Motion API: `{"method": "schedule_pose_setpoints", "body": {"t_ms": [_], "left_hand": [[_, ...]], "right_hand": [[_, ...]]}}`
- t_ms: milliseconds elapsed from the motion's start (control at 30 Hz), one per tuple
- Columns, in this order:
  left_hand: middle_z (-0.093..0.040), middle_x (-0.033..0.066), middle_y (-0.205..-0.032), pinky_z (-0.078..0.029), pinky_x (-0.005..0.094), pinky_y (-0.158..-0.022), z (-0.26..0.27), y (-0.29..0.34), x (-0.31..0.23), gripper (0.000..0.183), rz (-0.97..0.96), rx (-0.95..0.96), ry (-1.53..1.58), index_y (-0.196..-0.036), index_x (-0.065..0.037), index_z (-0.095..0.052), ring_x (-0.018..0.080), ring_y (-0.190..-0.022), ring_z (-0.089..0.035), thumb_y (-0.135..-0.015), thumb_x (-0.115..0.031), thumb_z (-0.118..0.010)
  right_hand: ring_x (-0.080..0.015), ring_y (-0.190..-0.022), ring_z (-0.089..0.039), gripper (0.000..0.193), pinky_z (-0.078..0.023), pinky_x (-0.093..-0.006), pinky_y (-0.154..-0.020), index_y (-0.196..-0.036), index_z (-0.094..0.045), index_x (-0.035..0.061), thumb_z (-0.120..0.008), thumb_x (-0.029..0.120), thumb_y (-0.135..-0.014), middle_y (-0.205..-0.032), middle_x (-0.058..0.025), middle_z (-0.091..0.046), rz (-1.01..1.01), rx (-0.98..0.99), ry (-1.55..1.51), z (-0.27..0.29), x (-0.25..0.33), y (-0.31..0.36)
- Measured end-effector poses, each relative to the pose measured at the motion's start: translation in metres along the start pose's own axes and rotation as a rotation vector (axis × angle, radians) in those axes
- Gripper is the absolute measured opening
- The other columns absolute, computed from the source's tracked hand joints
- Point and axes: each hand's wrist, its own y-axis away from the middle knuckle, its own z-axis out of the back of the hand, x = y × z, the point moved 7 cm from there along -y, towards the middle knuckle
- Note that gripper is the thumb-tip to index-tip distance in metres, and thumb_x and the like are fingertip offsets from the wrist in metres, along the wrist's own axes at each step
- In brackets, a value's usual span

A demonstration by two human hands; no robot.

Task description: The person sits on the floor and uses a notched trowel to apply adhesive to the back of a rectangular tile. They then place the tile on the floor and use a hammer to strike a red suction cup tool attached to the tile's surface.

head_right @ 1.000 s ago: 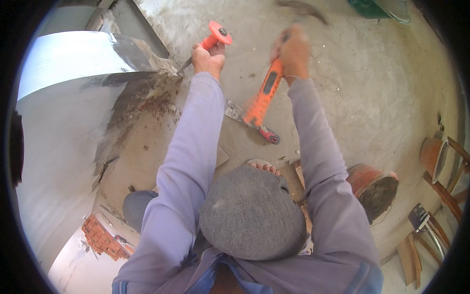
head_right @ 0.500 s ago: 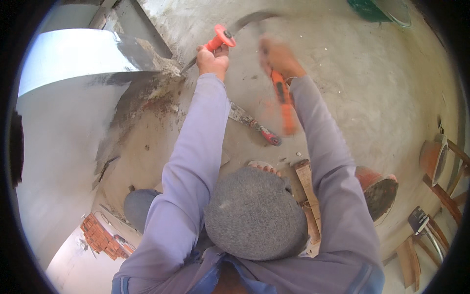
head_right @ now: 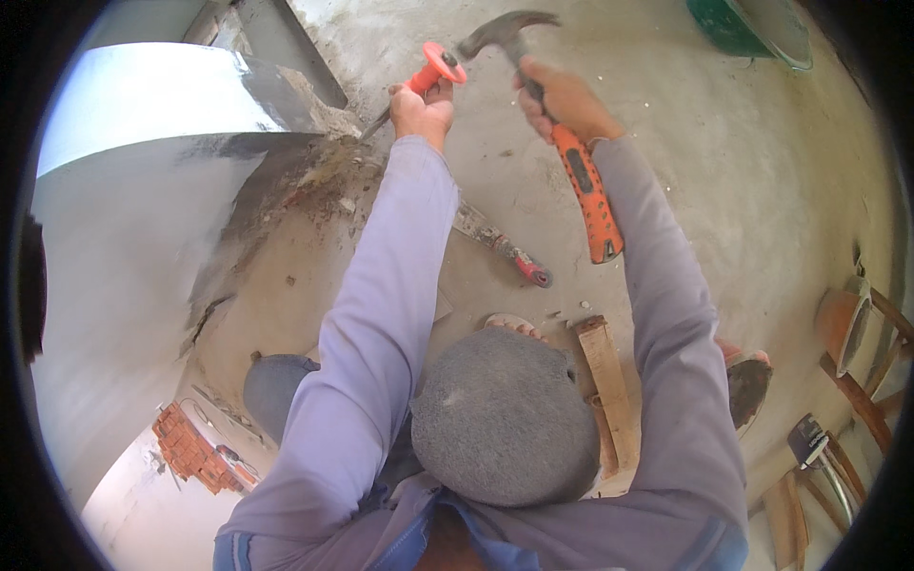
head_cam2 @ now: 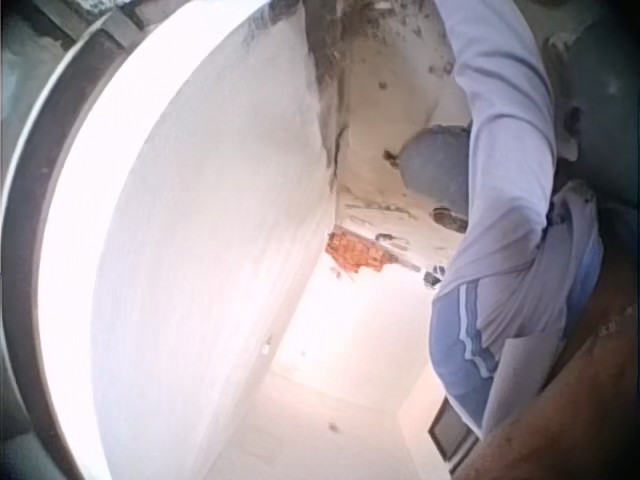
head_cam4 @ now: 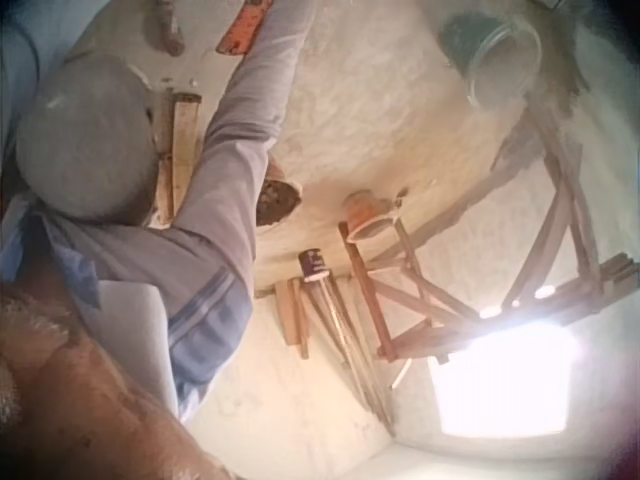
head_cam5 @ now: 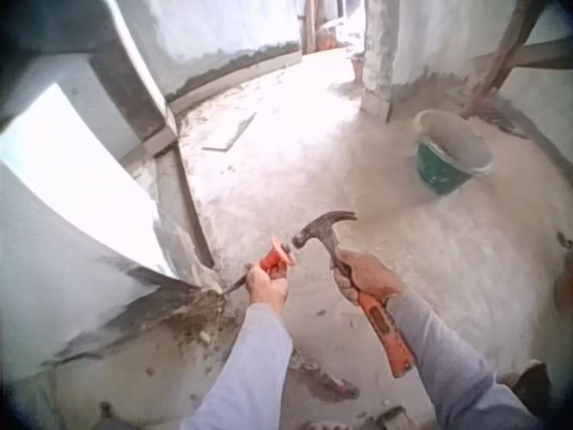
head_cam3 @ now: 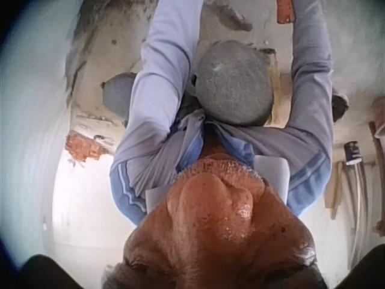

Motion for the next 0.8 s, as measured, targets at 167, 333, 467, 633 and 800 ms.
{"method": "schedule_pose_setpoints", "body": {"t_ms": [167, 333, 467, 633, 800], "left_hand": [[-0.038, 0.0198, -0.127, -0.047, 0.0429, -0.091, -0.007, 0.003, -0.007, 0.051, -0.022, 0.029, 0.014, -0.130, 0.004, -0.024, 0.0300, -0.110, -0.051, -0.100, -0.038, -0.029], [-0.040, 0.0204, -0.125, -0.048, 0.0422, -0.090, 0.025, 0.002, -0.032, 0.050, -0.073, -0.042, -0.087, -0.125, 0.005, -0.029, 0.0311, -0.110, -0.052, -0.100, -0.038, -0.028], [-0.054, 0.0170, -0.103, -0.048, 0.0440, -0.089, 0.053, 0.018, -0.054, 0.044, -0.018, -0.028, -0.093, -0.102, 0.000, -0.044, 0.0297, -0.097, -0.057, -0.100, -0.040, -0.024], [-0.051, 0.0062, -0.084, -0.050, 0.0373, -0.079, 0.068, 0.074, -0.050, 0.035, -0.018, 0.072, -0.332, -0.088, -0.006, -0.046, 0.0198, -0.078, -0.053, -0.100, -0.035, -0.031], [-0.047, 0.0036, -0.083, -0.051, 0.0346, -0.076, 0.074, 0.084, -0.067, 0.028, -0.105, 0.077, -0.277, -0.089, -0.008, -0.040, 0.0162, -0.073, -0.049, -0.098, -0.034, -0.039]], "right_hand": [[-0.0135, -0.036, -0.038, 0.027, -0.035, -0.0292, -0.036, -0.080, -0.043, 0.0061, -0.033, 0.027, -0.095, -0.051, -0.0009, -0.039, 0.255, -0.494, -0.402, 0.019, 0.024, 0.010], [-0.0133, -0.034, -0.037, 0.028, -0.033, -0.0284, -0.034, -0.083, -0.045, 0.0051, -0.034, 0.029, -0.094, -0.050, -0.0014, -0.039, 0.163, 0.040, 0.290, -0.039, -0.019, 0.020], [-0.0109, -0.034, -0.037, 0.033, -0.030, -0.0254, -0.032, -0.089, -0.046, 0.0055, -0.034, 0.035, -0.098, -0.051, -0.0006, -0.038, 0.164, -0.163, 0.024, -0.044, -0.020, 0.057], [-0.0117, -0.033, -0.037, 0.036, -0.031, -0.0253, -0.032, -0.086, -0.047, 0.0034, -0.032, 0.034, -0.099, -0.049, -0.0018, -0.041, 0.313, -0.451, -0.075, -0.025, -0.009, 0.096], [-0.0104, -0.034, -0.037, 0.039, -0.030, -0.0242, -0.032, -0.089, -0.046, 0.0022, -0.032, 0.037, -0.099, -0.049, -0.0018, -0.042, 0.327, -0.308, 0.128, -0.053, -0.010, 0.130]]}}
